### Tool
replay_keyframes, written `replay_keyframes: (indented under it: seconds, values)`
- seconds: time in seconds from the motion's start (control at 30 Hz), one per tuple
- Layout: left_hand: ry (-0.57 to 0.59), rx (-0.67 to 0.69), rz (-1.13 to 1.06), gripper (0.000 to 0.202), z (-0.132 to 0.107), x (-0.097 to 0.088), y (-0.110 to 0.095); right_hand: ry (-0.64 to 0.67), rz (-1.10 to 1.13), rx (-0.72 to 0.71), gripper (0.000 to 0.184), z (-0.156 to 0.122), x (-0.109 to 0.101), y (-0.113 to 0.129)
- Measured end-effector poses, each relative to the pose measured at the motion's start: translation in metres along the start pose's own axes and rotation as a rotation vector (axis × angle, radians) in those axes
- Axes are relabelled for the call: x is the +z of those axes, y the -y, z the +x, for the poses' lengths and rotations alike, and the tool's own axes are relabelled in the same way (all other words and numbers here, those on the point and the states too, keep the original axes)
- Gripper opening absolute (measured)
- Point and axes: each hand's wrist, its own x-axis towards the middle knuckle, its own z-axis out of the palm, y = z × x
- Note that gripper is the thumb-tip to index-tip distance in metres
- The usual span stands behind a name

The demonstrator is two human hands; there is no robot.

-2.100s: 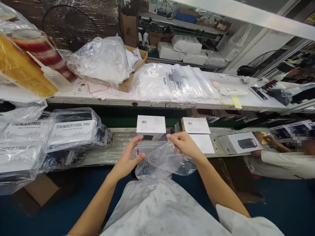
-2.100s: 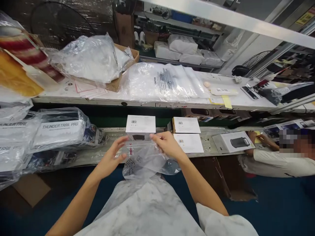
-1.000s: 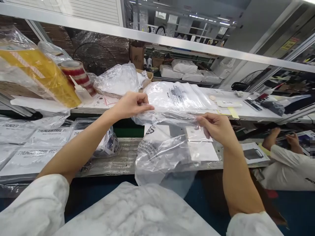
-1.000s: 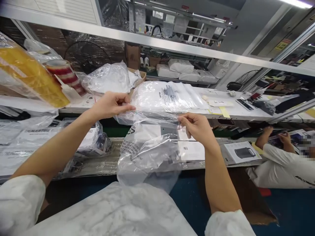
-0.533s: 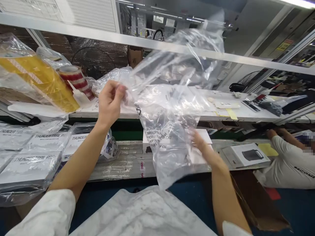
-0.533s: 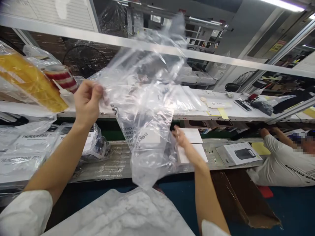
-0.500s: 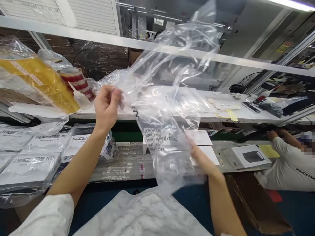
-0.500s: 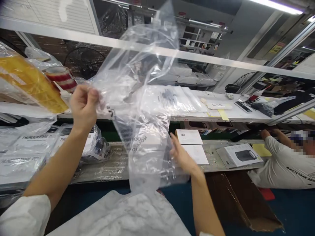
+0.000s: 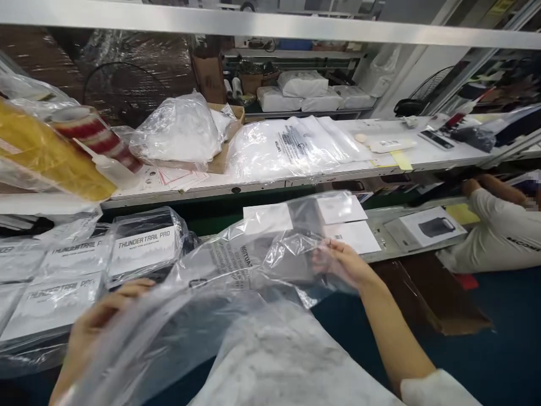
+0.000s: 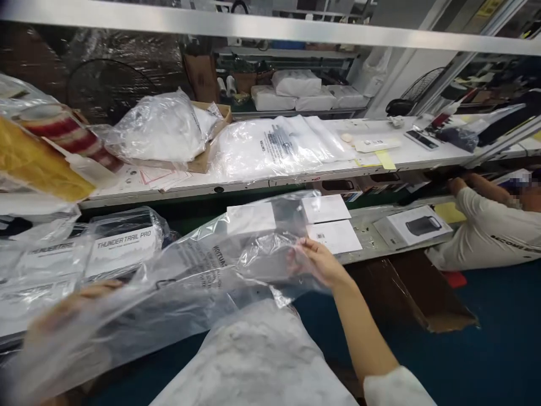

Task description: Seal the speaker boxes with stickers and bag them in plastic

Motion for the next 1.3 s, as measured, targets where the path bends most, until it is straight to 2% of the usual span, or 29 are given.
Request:
replay_keyframes:
  seconds: [0.1, 0.13, 0.17, 0.2, 0.23, 0.27, 0.3, 0.33, 0.37, 0.4, 0.47, 0.53, 0.6, 0.67, 0.77, 0.83, 0.87, 0.9, 0.93, 1.0, 1.03, 1.07, 1.1, 1.13, 1.2, 1.23, 1.3]
  values:
    - [0.575, -0.345, 0.309, 0.025, -0.027, -0.001, 0.027, -0.077, -0.345, -0.131, 0.043, 0.022, -0.001, 0.045]
    - [0.712, -0.422, 0.366, 0.03, -0.03, 0.004, 0.026, -0.07, -0.507, -0.181, 0.043, 0.028, 0.004, 0.053]
    - [0.758, -0.441, 0.381, 0.035, -0.029, 0.012, 0.02, -0.037, -0.664, -0.232, 0.044, 0.033, 0.013, 0.057]
    - [0.726, -0.41, 0.36, 0.04, -0.025, 0.023, 0.007, 0.025, -0.8, -0.279, 0.048, 0.038, 0.026, 0.059]
    - [0.63, -0.31, 0.313, 0.046, -0.019, 0.039, -0.01, 0.113, -0.907, -0.313, 0.051, 0.043, 0.04, 0.06]
    - [0.427, -0.144, 0.259, 0.055, -0.009, 0.059, -0.029, 0.218, -0.986, -0.334, 0.052, 0.047, 0.056, 0.059]
    - [0.285, 0.017, 0.185, 0.075, 0.003, 0.081, -0.049, 0.323, -1.041, -0.342, 0.051, 0.05, 0.071, 0.059]
    - [0.251, 0.14, 0.105, 0.103, 0.016, 0.105, -0.066, 0.419, -1.079, -0.34, 0.048, 0.052, 0.085, 0.059]
    - [0.275, 0.191, 0.023, 0.122, 0.029, 0.129, -0.079, 0.491, -1.112, -0.332, 0.045, 0.053, 0.095, 0.061]
    - [0.334, 0.175, -0.06, 0.122, 0.042, 0.152, -0.087, 0.525, -1.144, -0.331, 0.04, 0.054, 0.102, 0.065]
    - [0.416, 0.003, -0.259, 0.09, 0.062, 0.188, -0.09, 0.485, -1.2, -0.382, 0.033, 0.054, 0.105, 0.076]
    - [0.424, -0.135, -0.42, 0.055, 0.074, 0.209, -0.081, 0.411, -1.224, -0.503, 0.03, 0.052, 0.097, 0.087]
    - [0.385, -0.189, -0.537, 0.042, 0.08, 0.221, -0.067, 0.354, -1.195, -0.635, 0.027, 0.049, 0.088, 0.095]
    - [0.324, -0.249, -0.679, 0.038, 0.084, 0.229, -0.05, 0.26, -1.101, -0.711, 0.026, 0.043, 0.081, 0.098]
    - [0.222, -0.454, -0.805, 0.037, 0.086, 0.238, -0.017, 0.076, -0.795, -0.754, 0.028, 0.035, 0.078, 0.098]
    - [0.278, -0.599, -0.726, 0.036, 0.081, 0.238, 0.003, 0.024, -0.578, -0.712, 0.033, 0.032, 0.076, 0.098]
    - [0.302, -0.637, -0.642, 0.036, 0.078, 0.235, 0.01, 0.04, -0.533, -0.656, 0.035, 0.032, 0.075, 0.096]
    - [0.288, -0.629, -0.553, 0.036, 0.073, 0.23, 0.014, 0.083, -0.543, -0.582, 0.037, 0.032, 0.074, 0.095]
    - [0.22, -0.566, -0.482, 0.038, 0.069, 0.224, 0.012, 0.154, -0.599, -0.497, 0.039, 0.034, 0.074, 0.092]
    - [0.057, -0.302, -0.378, 0.048, 0.062, 0.212, -0.004, 0.348, -0.735, -0.337, 0.04, 0.039, 0.077, 0.085]
    - [0.046, -0.153, -0.344, 0.054, 0.06, 0.208, -0.017, 0.431, -0.764, -0.282, 0.041, 0.043, 0.079, 0.082]
    - [0.118, -0.038, -0.322, 0.058, 0.059, 0.206, -0.031, 0.483, -0.755, -0.25, 0.042, 0.047, 0.081, 0.079]
    - [0.257, 0.025, -0.293, 0.058, 0.06, 0.206, -0.043, 0.498, -0.725, -0.236, 0.043, 0.052, 0.082, 0.078]
    - [0.42, 0.033, -0.258, 0.054, 0.061, 0.206, -0.053, 0.476, -0.699, -0.232, 0.044, 0.056, 0.081, 0.077]
    - [0.698, -0.062, -0.222, 0.04, 0.065, 0.205, -0.06, 0.41, -0.738, -0.199, 0.047, 0.063, 0.071, 0.081]
    - [0.788, -0.124, -0.224, 0.04, 0.066, 0.202, -0.056, 0.415, -0.814, -0.144, 0.048, 0.066, 0.062, 0.084]
    - [0.914, -0.209, -0.244, 0.045, 0.067, 0.19, -0.04, 0.543, -0.993, 0.026, 0.053, 0.07, 0.039, 0.089]
